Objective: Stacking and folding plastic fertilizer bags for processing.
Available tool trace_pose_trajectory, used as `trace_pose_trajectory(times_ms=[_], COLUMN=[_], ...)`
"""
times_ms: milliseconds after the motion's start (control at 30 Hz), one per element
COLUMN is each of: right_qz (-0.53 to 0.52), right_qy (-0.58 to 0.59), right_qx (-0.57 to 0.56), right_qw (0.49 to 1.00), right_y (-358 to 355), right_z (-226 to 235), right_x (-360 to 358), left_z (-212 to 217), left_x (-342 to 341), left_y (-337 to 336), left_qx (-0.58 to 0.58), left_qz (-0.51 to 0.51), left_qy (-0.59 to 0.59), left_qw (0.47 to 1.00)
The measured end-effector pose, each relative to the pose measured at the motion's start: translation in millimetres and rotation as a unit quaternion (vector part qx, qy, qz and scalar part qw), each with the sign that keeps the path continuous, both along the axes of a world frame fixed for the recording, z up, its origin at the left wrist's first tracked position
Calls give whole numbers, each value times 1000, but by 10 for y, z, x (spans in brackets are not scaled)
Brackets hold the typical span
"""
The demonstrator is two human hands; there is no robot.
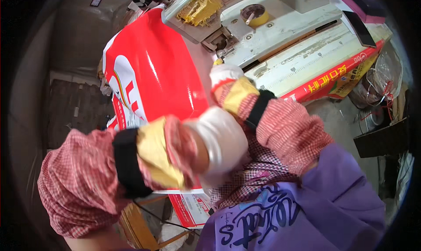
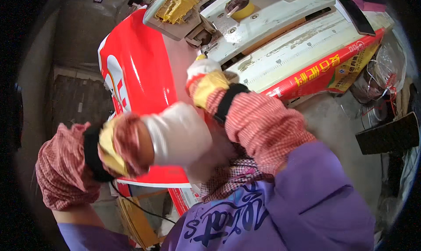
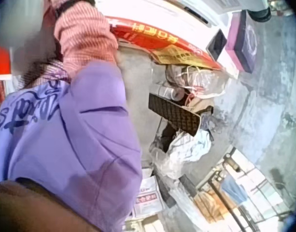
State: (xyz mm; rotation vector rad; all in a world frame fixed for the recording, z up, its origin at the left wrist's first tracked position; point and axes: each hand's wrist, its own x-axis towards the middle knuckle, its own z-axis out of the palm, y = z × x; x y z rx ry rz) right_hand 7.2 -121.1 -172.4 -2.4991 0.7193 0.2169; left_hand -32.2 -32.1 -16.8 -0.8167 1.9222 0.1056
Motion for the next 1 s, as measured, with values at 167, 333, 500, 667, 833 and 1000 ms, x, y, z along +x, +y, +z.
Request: trace_pose_trajectory(times_ms=[167, 333, 500, 667, 833, 1000], right_qz=[-110, -152, -14, 171, -343, -283], right_qy=[-82, -295, -325, -429, -474, -248], right_qx=[-128, -184, -99, 304, 385, 137], right_qw=[982, 925, 940, 833, 714, 916], right_y=[-211, 204, 291, -39, -464, 59], right_z=[-57, -727, -910, -120, -61, 121], right_x=[103, 608, -83, -237, -581, -438], left_z=[347, -88, -520, -531, -577, -595], left_x=[289, 153, 75, 336, 275, 175], left_y=[-396, -39, 52, 116, 132, 111], left_qx=[88, 193, 126, 73, 76, 43], left_qz=[80, 95, 127, 200, 137, 86], left_qy=[-187, -53, 170, 213, 206, 244], left_qw=[975, 975, 969, 953, 966, 965])
